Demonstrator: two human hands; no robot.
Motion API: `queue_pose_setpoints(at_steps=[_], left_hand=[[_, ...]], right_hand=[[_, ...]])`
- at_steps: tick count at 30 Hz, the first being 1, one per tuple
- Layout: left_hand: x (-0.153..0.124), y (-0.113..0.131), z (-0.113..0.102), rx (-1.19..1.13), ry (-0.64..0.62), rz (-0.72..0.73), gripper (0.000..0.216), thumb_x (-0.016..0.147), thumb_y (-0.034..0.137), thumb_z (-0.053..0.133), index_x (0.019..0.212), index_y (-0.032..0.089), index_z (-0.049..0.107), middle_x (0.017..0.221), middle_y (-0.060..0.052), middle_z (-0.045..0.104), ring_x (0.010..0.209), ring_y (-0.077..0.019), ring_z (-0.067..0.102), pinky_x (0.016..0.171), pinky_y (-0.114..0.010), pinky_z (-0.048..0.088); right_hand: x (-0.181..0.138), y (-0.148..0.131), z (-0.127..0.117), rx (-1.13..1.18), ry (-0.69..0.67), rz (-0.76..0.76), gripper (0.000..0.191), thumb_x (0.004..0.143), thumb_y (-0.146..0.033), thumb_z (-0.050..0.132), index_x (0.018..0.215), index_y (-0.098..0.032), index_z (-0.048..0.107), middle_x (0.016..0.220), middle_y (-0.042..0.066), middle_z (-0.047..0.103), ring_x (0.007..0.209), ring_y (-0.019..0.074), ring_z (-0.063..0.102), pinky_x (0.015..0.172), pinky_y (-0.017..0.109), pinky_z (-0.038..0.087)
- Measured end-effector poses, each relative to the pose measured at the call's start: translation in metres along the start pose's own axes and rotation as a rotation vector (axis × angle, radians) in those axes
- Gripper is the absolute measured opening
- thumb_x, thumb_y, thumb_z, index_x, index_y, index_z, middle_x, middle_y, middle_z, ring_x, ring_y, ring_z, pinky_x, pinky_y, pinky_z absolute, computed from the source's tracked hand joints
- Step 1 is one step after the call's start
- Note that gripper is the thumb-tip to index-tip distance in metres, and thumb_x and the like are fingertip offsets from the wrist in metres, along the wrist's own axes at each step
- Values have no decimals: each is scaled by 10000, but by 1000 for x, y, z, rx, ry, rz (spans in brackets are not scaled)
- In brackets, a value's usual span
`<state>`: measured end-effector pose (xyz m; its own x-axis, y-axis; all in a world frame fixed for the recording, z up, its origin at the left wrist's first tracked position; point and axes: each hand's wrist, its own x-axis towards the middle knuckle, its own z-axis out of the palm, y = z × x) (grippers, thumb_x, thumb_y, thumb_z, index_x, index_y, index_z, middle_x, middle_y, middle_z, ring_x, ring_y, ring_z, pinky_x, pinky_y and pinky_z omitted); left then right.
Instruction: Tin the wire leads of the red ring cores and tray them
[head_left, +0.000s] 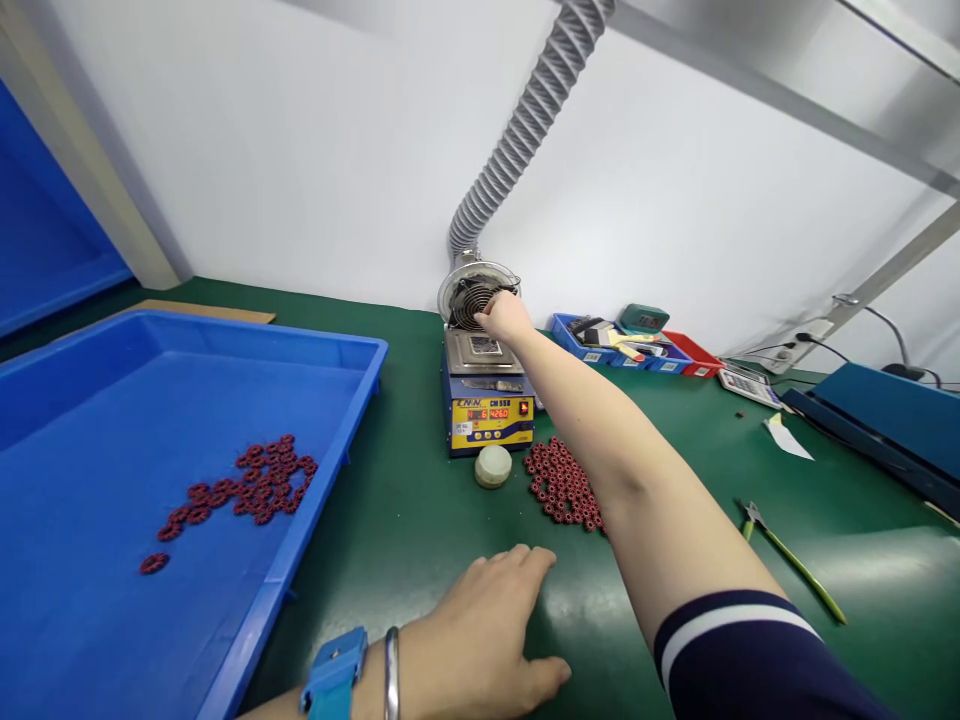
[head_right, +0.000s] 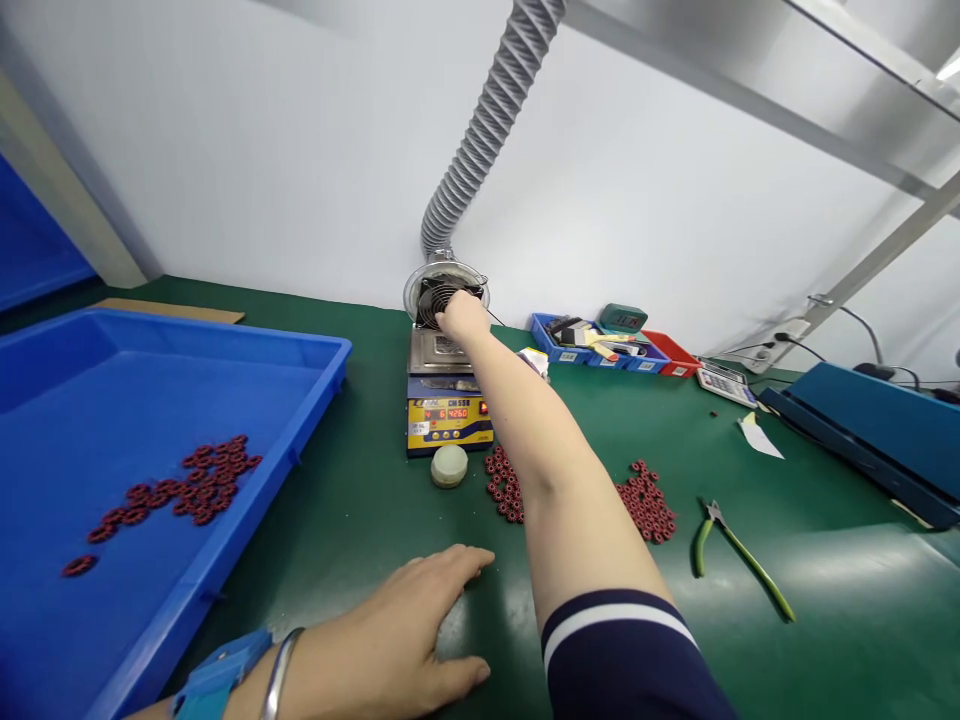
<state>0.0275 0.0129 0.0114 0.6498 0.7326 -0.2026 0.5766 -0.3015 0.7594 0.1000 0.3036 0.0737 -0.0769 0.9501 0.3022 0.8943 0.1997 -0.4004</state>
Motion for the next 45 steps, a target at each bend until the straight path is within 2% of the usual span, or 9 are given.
queue_pose_setpoints(at_steps=[4,20,25,28,31,34,38,41,45], left_hand=[[-1,0,-1,12,-25,2,700,694,366,656,1319,136,440,1286,-175,528,1145,-370,501,974,-554,379],[0,-1,-1,22,-37,17,679,677,375,666,1291,158,474,1258,-187,552,1127,-397,519,944,-568,399],[0,-3,-3,22,7,29,658,678,369,665,1272,149,491,1225,-176,577,1114,-377,529,951,-528,408],[4,-6,-1,16,91,61,585,679,361,664,1212,159,533,1157,-151,614,1041,-341,568,900,-476,448],[8,-5,1,-56,282,122,372,700,298,640,1045,168,595,973,-89,662,879,-254,608,792,-376,484],[11,-1,-3,-215,552,154,123,762,249,569,860,177,579,751,-16,619,718,-172,580,703,-295,466],[12,1,-13,-481,812,128,101,790,265,558,845,180,561,792,-4,605,744,-151,568,728,-270,453],[14,0,-13,-609,753,40,174,756,302,598,868,170,604,852,-19,635,801,-172,580,752,-281,449],[15,3,1,-567,474,-54,192,740,338,588,785,162,651,765,-20,647,744,-182,565,698,-287,426]], right_hand=[[2,-2,8,-38,-13,8,315,746,-260,623,1021,-106,616,1049,159,649,975,261,632,852,366,494],[-6,-3,19,0,-58,8,265,723,-194,639,970,-96,633,1008,193,646,969,292,623,845,422,486],[-8,-7,3,124,-16,0,152,719,-211,650,830,-111,675,932,147,670,960,256,621,883,384,463],[-22,-7,-18,250,-4,-31,151,749,-259,631,749,-120,688,823,93,681,853,205,634,813,319,479],[-56,6,-38,414,-22,-61,259,788,-364,593,810,-126,693,723,39,663,669,126,601,658,249,479],[-112,30,-53,827,-122,-51,274,718,-398,666,788,-134,687,642,-1,627,541,74,513,546,212,424],[-200,63,-62,1170,-233,87,249,627,-376,757,751,-167,706,620,-19,623,536,61,496,541,203,401],[-256,79,-61,1221,-281,215,237,638,-374,762,783,-189,726,644,-6,643,549,71,512,541,210,408],[-305,92,-51,1271,-329,276,216,657,-370,758,795,-205,734,687,8,660,597,90,542,562,224,424]])
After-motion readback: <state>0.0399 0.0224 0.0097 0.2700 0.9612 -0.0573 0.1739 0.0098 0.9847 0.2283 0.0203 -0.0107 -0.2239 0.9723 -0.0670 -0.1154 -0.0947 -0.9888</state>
